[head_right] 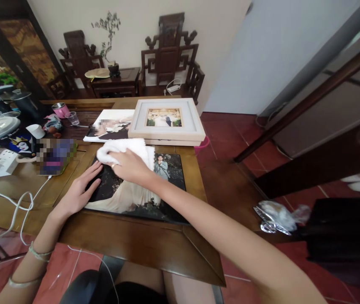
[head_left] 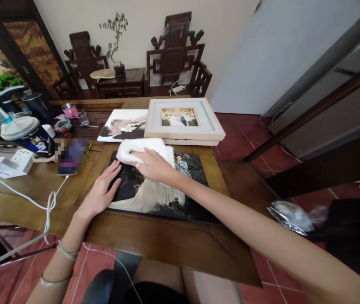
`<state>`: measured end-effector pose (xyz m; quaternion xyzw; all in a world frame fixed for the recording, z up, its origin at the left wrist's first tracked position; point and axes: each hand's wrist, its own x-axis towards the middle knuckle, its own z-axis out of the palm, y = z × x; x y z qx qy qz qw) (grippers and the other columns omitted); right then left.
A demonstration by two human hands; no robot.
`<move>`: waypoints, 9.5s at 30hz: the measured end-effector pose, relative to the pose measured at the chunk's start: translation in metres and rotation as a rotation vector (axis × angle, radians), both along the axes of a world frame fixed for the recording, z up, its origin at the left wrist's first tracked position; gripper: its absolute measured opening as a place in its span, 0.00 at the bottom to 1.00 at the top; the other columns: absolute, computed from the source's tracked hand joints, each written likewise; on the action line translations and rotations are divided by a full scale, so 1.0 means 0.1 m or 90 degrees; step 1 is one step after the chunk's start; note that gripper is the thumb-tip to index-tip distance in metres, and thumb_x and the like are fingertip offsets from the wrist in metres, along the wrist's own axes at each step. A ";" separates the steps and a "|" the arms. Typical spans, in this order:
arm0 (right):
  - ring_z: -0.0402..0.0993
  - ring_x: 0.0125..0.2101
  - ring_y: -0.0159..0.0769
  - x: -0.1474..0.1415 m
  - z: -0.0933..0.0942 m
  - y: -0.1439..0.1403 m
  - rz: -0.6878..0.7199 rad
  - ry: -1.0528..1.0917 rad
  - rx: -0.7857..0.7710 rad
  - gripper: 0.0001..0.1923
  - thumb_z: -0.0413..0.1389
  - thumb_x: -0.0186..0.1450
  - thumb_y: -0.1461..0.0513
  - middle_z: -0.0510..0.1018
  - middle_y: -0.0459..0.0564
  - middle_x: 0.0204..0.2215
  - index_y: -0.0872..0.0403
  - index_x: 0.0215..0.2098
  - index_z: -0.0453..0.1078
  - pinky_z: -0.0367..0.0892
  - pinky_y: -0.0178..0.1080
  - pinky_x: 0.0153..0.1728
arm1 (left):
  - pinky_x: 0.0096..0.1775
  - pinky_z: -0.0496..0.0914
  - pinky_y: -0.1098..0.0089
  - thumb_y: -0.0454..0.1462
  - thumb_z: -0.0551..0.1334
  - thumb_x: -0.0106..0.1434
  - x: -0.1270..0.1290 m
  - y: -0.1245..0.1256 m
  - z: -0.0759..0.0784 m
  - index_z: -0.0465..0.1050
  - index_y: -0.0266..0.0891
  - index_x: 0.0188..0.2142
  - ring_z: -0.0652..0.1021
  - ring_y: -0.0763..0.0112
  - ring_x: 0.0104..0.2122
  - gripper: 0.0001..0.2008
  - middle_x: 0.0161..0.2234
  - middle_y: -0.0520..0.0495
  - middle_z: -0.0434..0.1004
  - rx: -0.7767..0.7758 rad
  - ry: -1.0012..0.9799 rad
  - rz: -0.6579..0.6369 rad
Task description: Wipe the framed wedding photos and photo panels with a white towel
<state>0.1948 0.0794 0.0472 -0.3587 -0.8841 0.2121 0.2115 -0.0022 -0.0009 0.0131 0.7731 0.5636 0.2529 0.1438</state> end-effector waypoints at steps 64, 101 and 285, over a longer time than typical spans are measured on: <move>0.52 0.63 0.51 1.32 -0.24 -0.84 0.025 -0.065 0.153 0.20 0.46 0.52 0.72 0.65 0.62 0.60 0.57 0.40 0.72 0.52 0.60 0.60 | 0.64 0.51 0.53 0.44 0.47 0.70 -0.03 0.03 -0.01 0.61 0.36 0.61 0.58 0.60 0.64 0.24 0.64 0.42 0.57 0.014 -0.016 -0.009; 0.52 0.63 0.51 0.76 -0.10 -0.65 0.150 -0.111 0.046 0.25 0.51 0.54 0.69 0.68 0.61 0.58 0.57 0.50 0.69 0.44 0.62 0.61 | 0.64 0.51 0.52 0.44 0.46 0.70 -0.03 0.01 -0.01 0.60 0.36 0.62 0.56 0.59 0.65 0.24 0.65 0.41 0.55 0.002 -0.005 -0.020; 0.40 0.66 0.52 0.95 0.20 -1.42 0.262 -0.306 -0.032 0.25 0.52 0.54 0.71 0.55 0.57 0.65 0.55 0.49 0.71 0.41 0.63 0.61 | 0.62 0.55 0.56 0.46 0.49 0.68 -0.06 0.03 -0.13 0.65 0.30 0.57 0.62 0.60 0.62 0.26 0.61 0.35 0.62 0.079 -0.009 -0.001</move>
